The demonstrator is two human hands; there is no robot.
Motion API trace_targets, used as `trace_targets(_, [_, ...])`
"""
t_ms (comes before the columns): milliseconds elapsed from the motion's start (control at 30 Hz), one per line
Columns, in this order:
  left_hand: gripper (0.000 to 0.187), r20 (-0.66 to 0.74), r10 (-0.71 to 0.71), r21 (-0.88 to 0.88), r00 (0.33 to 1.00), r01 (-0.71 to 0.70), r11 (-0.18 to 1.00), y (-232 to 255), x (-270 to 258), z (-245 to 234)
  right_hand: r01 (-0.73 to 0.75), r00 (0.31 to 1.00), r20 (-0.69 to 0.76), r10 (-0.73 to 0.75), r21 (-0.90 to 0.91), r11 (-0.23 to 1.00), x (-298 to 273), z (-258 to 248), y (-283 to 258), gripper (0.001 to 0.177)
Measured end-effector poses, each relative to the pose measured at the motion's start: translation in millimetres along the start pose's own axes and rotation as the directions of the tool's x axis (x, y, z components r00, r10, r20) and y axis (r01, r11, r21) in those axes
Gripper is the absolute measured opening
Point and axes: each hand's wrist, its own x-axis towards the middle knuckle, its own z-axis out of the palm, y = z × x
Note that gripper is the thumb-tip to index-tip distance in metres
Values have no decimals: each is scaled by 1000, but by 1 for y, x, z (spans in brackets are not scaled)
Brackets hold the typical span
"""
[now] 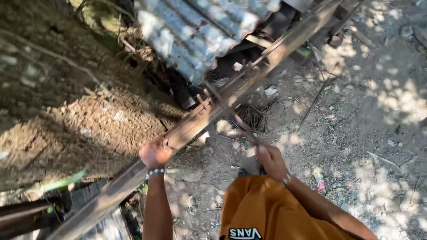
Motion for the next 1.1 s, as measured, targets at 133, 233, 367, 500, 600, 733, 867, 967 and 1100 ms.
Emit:
trace_targets(133, [29,555,-346,323,756,188,928,34,31,-41,-41,997,54,47,-94,995,-39,-26,-50,55])
trace_targets(233, [30,499,-360,251,789,266,931,17,17,-21,-27,998,53,31,-58,998,-12,-9,-44,50])
trace_targets(367, [28,-27,-6,116,1000,9,993,-5,1,17,-113,993,42,109,124,986,82,36,-42,52])
trace_targets(500, [34,-47,-75,104,996,79,991,-4,0,19,93,995,-50,-88,101,991,149,74,-51,62])
trace_targets(600, [30,76,-112,66,991,107,992,11,5,-9,2,1000,-26,-3,-14,1000,146,74,-56,49])
trace_targets(733, [28,45,-68,81,997,64,995,11,7,-10,125,992,-23,-124,65,990,101,55,-26,64])
trace_targets(867, [28,-18,-24,105,1000,25,994,11,0,-6,28,1000,15,-28,7,1000,13,4,-43,53])
trace_targets(967, [31,37,-78,91,996,74,993,8,-3,0,81,994,70,-83,29,996,-28,-20,-50,49])
trace_targets(1100, [26,9,-45,50,999,45,998,16,6,-16,-57,998,13,57,36,998,-20,-5,-30,62])
